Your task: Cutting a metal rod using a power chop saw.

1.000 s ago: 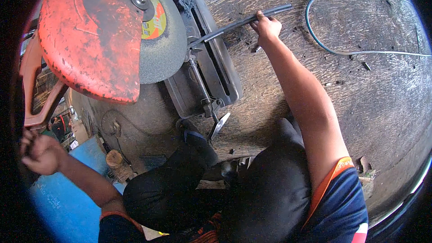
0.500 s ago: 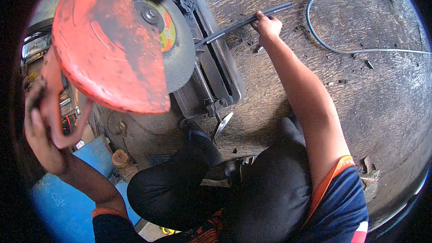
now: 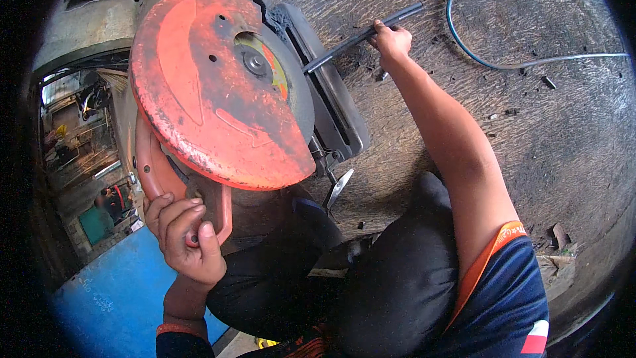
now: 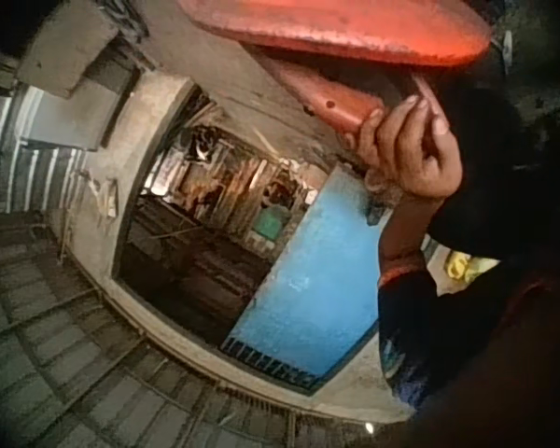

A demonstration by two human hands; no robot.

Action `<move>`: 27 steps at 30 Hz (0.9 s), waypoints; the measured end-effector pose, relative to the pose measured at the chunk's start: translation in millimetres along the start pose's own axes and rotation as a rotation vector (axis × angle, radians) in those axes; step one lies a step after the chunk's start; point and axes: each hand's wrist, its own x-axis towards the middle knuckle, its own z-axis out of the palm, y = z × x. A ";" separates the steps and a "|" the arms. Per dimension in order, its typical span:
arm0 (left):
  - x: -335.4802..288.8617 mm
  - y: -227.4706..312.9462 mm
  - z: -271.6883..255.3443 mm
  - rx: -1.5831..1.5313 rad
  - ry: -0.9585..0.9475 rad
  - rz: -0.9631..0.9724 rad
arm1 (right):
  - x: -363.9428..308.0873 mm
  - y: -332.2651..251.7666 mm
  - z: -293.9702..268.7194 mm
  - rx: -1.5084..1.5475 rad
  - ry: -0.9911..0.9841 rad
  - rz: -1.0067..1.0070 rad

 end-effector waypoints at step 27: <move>-13.5 15.8 26.4 0.145 -0.113 0.187 | -2.3 -2.9 3.5 -0.136 0.044 0.006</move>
